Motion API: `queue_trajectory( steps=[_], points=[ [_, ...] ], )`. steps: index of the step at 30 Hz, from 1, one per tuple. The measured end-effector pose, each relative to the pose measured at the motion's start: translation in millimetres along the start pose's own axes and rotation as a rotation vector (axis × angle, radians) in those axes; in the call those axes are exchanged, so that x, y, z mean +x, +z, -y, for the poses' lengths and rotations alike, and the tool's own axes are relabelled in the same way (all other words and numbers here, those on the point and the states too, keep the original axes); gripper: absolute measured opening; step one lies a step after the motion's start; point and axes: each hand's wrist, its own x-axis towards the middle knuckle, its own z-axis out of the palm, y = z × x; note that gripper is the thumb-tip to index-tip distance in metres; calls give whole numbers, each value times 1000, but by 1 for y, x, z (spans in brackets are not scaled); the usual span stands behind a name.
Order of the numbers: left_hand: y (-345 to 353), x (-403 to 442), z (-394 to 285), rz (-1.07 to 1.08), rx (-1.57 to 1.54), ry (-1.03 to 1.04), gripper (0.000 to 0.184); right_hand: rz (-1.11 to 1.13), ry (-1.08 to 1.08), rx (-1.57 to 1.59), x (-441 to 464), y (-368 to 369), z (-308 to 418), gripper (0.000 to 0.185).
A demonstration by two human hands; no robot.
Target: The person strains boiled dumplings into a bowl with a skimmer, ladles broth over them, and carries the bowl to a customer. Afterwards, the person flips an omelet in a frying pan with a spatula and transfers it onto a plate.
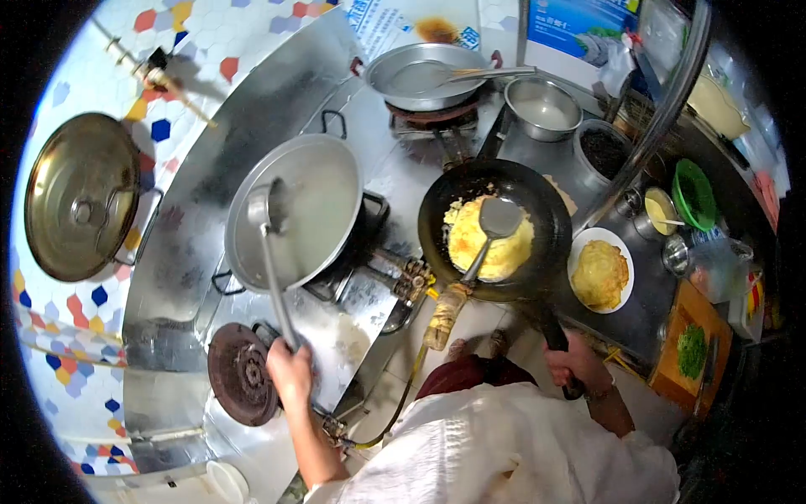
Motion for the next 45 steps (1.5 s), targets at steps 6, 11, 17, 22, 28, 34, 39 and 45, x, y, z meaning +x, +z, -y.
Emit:
queue_trajectory(
  steps=[6, 11, 17, 22, 28, 34, 39, 45],
  points=[
    [-3, -22, 16, -310, 119, 340, 22, 135, 1, 40, 27, -26, 40, 15],
    [19, -6, -108, 34, -759, 1, 12, 235, 15, -126, 47, -64, 60, 19],
    [131, 119, -230, 517, -1268, -27, 23, 260, 14, -118, 52, -87, 76, 19],
    [245, 169, -324, 512, -1081, -142, 17, 267, 10, -68, 49, -85, 79, 28],
    [279, 181, -341, 764, -674, 39, 38, 232, 293, 167, 102, -169, -21, 42],
    [52, 218, -256, -518, -70, 870, 18, 457, 534, 1204, 108, -172, -69, 58],
    [-199, 293, -143, -1381, 625, 134, 48, 77, 327, 1067, 86, -121, -61, 59],
    [-299, 349, -79, -1183, 406, 187, 65, -111, 123, 675, 55, -20, -25, 42]
  ],
)
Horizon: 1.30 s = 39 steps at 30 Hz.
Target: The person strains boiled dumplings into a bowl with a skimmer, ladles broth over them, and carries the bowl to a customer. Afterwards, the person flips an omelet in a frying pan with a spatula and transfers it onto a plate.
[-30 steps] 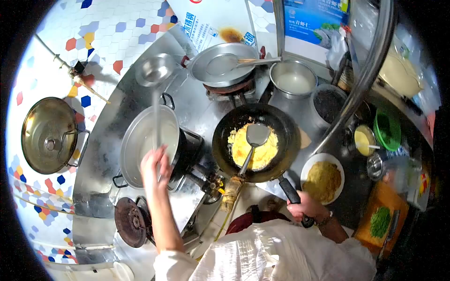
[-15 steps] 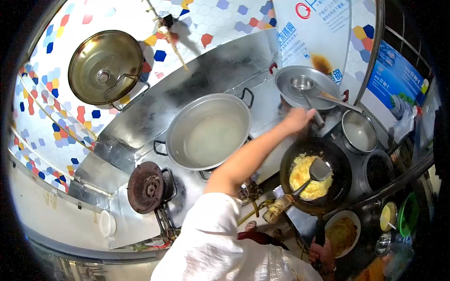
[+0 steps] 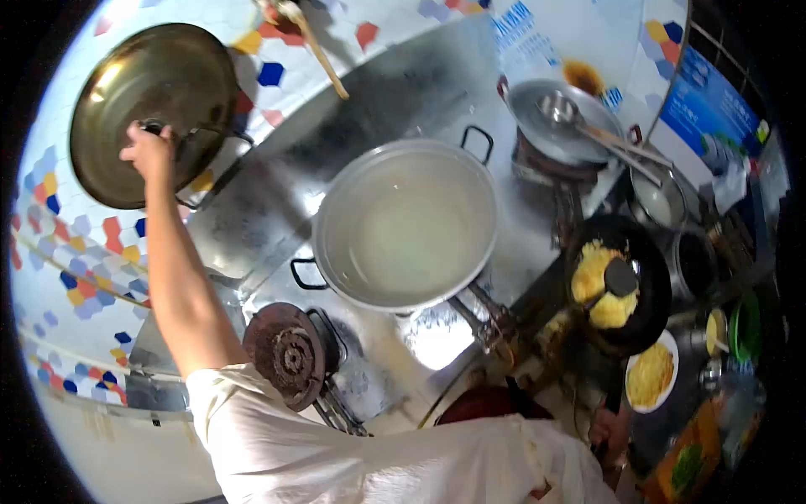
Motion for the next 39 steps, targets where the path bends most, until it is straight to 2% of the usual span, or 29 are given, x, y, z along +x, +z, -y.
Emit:
queue_trajectory(
  steps=[1, 2, 4, 5, 7, 8, 9, 12, 14, 15, 17, 18, 19, 22, 23, 24, 25, 26, 27, 28, 29, 31, 32, 33, 36, 38, 39],
  points=[
    [5, 3, 3, 4, 9, 5, 64, 61, -86, -183, -6, 5, -4, 34],
    [18, 14, 18, -5, 40, 62, 61, 31, -80, -176, -16, 19, -10, 34],
    [42, 42, 46, -85, 50, 178, 54, -25, -340, -501, -28, 57, -23, 15],
    [21, 28, 23, -47, -2, 73, 53, -44, -338, -496, -31, 65, -27, 15],
    [15, 27, 16, -84, -13, 74, 55, -101, -375, -161, -34, 74, -34, 12],
    [14, 32, 16, -125, 1, 157, 57, -101, -385, -242, -33, 80, -35, 16],
    [12, 33, 15, -142, -16, 149, 55, -113, -389, -238, -34, 88, -35, 16],
    [4, 52, 20, -286, 10, 368, 51, -170, -394, -389, -35, 105, -41, 14],
    [-18, 45, 0, -399, 53, 351, 50, -155, -384, -413, -32, 101, -41, 14],
    [-31, 45, -8, -449, 54, 410, 46, -128, -368, -451, -30, 100, -40, 13],
    [-58, 41, -25, -399, 1, 608, 42, -174, -389, -447, -33, 107, -41, 11],
    [-62, 49, -24, -385, 11, 608, 42, -158, -392, -441, -33, 109, -41, 11],
    [-62, 60, -20, -393, 204, 927, 39, -140, -390, -436, -34, 108, -41, 11],
    [-80, -19, -76, 61, -600, 964, 36, -138, -346, -383, -30, 92, -40, 9],
    [-98, -61, -107, 122, -632, 931, 39, -104, -303, -361, -30, 91, -38, 9],
    [-89, -81, -119, 273, -670, 939, 38, -111, -298, -360, -31, 89, -37, 9],
    [-79, -104, -130, 541, -673, 886, 38, -103, -305, -427, -31, 87, -37, 9],
    [-71, -135, -141, 808, -688, 729, 37, -96, -313, -492, -32, 87, -36, 10],
    [-51, -153, -146, 960, -625, 798, 36, -104, -321, -483, -34, 89, -36, 10],
    [-16, -177, -138, 1100, -781, 719, 34, -90, -288, -458, -36, 94, -36, 11],
    [5, -195, -135, 1121, -745, 788, 32, -80, -258, -428, -38, 96, -36, 13],
    [23, -223, -135, 1402, -665, 609, 31, -61, -256, -439, -37, 83, -34, 20],
    [27, -232, -138, 1430, -661, 627, 30, -27, -231, -472, -39, 77, -34, 28],
    [27, -240, -139, 1491, -610, 532, 29, -47, -241, -445, -42, 78, -33, 28],
    [48, -255, -137, 1432, -635, 571, 25, 50, -241, -482, -46, 81, -31, 28],
    [48, -258, -140, 1436, -497, 552, 42, 60, -242, -447, -47, 82, -33, 27],
    [48, -260, -143, 1441, -499, 565, 42, 83, -237, -428, -47, 83, -34, 26]
  ],
)
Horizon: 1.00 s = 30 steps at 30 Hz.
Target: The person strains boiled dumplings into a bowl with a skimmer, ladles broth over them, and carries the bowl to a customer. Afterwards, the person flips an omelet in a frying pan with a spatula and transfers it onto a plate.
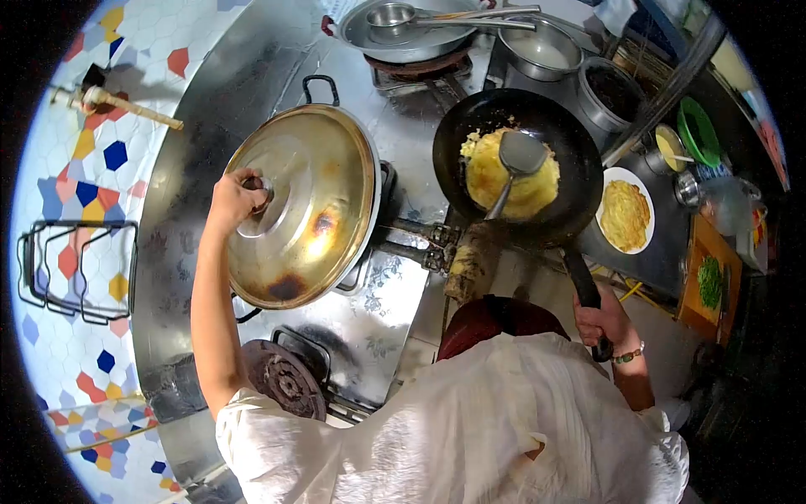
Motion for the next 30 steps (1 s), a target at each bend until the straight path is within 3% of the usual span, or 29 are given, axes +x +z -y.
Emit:
queue_trajectory(
  steps=[6, 16, 19, 20, 21, 22, 24, 26, 28, 30],
  points=[
    [6, -2, -14, -34, 78, 19, 44, -105, 7, -57, -1, 15, 6, 18],
    [9, -3, -19, -16, 62, -65, 33, -80, 31, -66, -5, 7, 5, 19],
    [4, -5, -27, 64, 182, -77, 46, -39, 86, -51, -12, 3, 6, 25],
    [6, 3, -4, -45, 351, 10, 55, -8, 73, -36, -13, 4, 6, 24],
    [5, -21, -49, -157, 583, 8, 59, 28, 60, -23, -14, 2, 5, 23],
    [8, -32, -67, -278, 580, 142, 53, 3, 53, -13, -15, -2, 3, 23],
    [20, -50, -98, -332, 342, 211, 46, 24, 83, -36, -17, -11, -1, 21],
    [49, -87, -141, -166, -74, 263, 38, 41, 81, -69, -20, -19, -4, 21],
    [102, -122, -171, -5, -184, 341, 37, 101, 70, -20, -20, -31, -9, 20],
    [154, -155, -195, 283, -334, 245, 44, 142, 67, 26, -22, -45, -14, 19]
  ],
)
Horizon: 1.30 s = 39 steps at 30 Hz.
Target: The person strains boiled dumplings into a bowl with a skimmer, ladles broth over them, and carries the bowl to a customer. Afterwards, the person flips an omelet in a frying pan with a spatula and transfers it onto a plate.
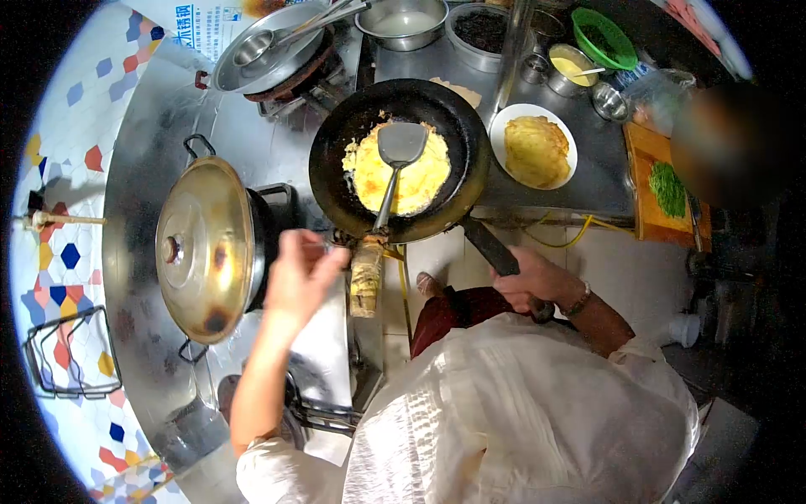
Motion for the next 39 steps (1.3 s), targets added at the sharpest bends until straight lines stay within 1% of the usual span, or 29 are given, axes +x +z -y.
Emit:
queue_trajectory(
  steps=[2, 3, 4, 5, 6, 8, 9, 10, 12, 13, 14, 16, 17, 18, 19, 20, 22, 23, 24, 26, 28, 29, 31, 32, 34, 36, 37, 38, 39],
  points=[
    [51, -6, 1, 78, 13, -42, 48, 27, -6, -98, -8, -13, 0, 18],
    [72, -7, -1, 46, 8, -24, 46, 48, -7, -107, -12, -23, 2, 18],
    [91, -11, -5, 14, 5, -9, 46, 36, -27, -209, -16, -36, 1, 17],
    [107, -14, -11, 20, -79, -70, 50, 27, -44, -311, -21, -49, -1, 17],
    [123, -20, -14, 48, -416, -194, 51, 136, -31, -140, -24, -63, -6, 15],
    [150, -30, -28, -2, -260, -218, 49, 138, -55, -143, -40, -82, -6, 17],
    [157, -36, -37, -22, -402, -288, 49, 180, -55, -180, -47, -93, -4, 16],
    [165, -39, -44, -49, -311, -324, 51, 202, -49, -176, -54, -108, -2, 16],
    [167, -48, -48, -25, -168, -218, 53, 277, -51, -290, -71, -130, -4, 16],
    [165, -50, -45, -88, 36, -200, 49, 287, -59, -305, -74, -135, -5, 16],
    [160, -60, -80, -123, 287, -157, 44, 301, -47, -315, -84, -143, 0, 16],
    [151, -77, -117, -136, 459, -90, 37, 336, 44, -239, -100, -157, -1, 16],
    [148, -87, -137, -115, 611, -181, 38, 373, 37, -261, -107, -164, -2, 16],
    [144, -94, -152, -92, 765, -270, 39, 361, 54, -235, -113, -169, -4, 16],
    [140, -103, -158, -98, 904, -133, 30, 368, 55, -267, -119, -173, -7, 16],
    [142, -107, -171, -93, 1028, -203, 27, 376, 49, -303, -118, -177, -9, 16],
    [135, -113, -175, -20, 1206, -264, 24, 391, 49, -313, -126, -180, -9, 15],
    [134, -117, -181, -11, 1252, -216, 22, 393, 45, -319, -131, -181, -10, 15],
    [132, -119, -182, 9, 1315, -211, 19, 398, 48, -319, -134, -182, -12, 15],
    [130, -123, -188, 37, 1348, -172, 17, 412, 44, -334, -139, -185, -17, 15],
    [132, -122, -193, 69, 1355, -182, 16, 406, 54, -347, -142, -184, -22, 15],
    [135, -123, -198, 78, 1368, -141, 14, 400, 48, -368, -143, -184, -21, 15],
    [133, -125, -193, 93, 1348, -158, 15, 402, 57, -382, -145, -182, -19, 15],
    [133, -127, -190, 114, 1334, -166, 19, 399, 62, -386, -147, -181, -21, 15],
    [132, -133, -189, 113, 1275, -187, 18, 399, 59, -388, -148, -182, -28, 15],
    [127, -138, -190, 182, 1094, -322, 21, 396, 34, -397, -147, -183, -30, 15],
    [129, -140, -198, 179, 1004, -421, 21, 401, 44, -410, -146, -183, -31, 15],
    [127, -143, -198, 181, 1003, -420, 21, 405, 56, -423, -146, -184, -31, 15],
    [125, -148, -196, 148, 940, -405, 24, 404, 59, -421, -147, -183, -30, 15]
  ],
)
